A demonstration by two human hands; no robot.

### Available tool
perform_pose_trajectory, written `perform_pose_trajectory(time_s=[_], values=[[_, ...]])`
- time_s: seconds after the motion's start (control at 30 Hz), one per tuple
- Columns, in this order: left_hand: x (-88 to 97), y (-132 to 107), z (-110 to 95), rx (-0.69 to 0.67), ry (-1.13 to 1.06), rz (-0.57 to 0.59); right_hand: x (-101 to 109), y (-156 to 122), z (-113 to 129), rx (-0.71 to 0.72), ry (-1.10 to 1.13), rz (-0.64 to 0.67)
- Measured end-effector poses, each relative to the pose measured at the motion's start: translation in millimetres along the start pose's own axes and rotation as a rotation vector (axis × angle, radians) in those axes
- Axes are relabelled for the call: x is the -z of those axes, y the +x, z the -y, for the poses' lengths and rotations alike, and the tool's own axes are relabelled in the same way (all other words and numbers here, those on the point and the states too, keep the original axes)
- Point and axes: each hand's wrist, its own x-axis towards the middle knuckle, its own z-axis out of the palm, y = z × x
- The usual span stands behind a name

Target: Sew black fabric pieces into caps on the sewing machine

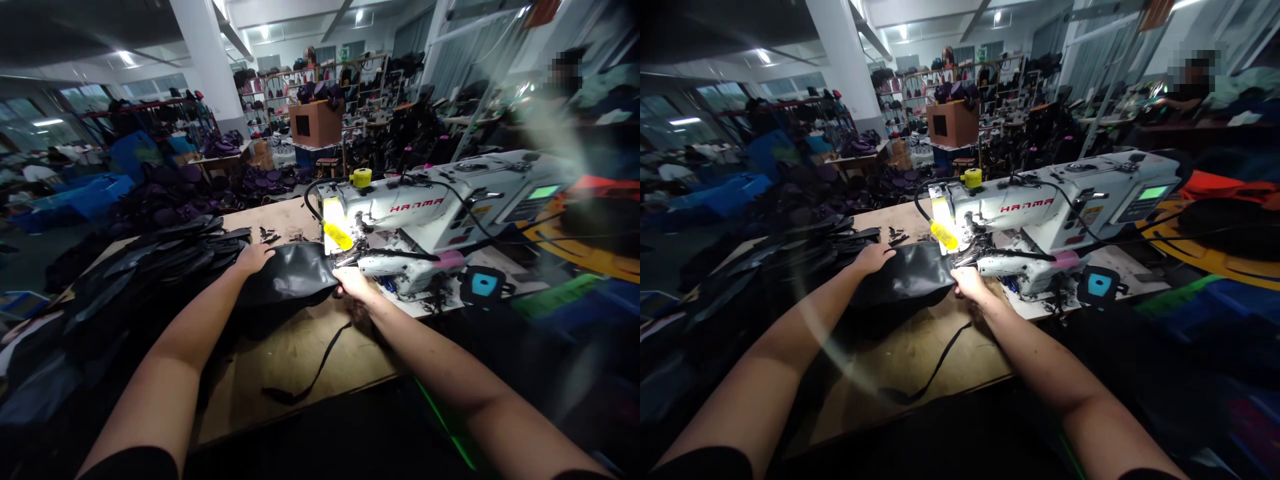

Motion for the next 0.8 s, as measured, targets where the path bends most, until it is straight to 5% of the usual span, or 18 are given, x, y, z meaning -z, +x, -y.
perform_pose_trajectory(time_s=[0.43, 0.8], values=[[11.5, -84.2, 5.4, 0.105, 0.136, -0.134, -2.8, -2.1, -6.1, -0.026, -0.077, -0.061], [-43.7, -147.4, 6.1, 0.314, -0.072, -0.201, 51.5, -99.0, -112.8, -0.063, -0.915, 0.006]])
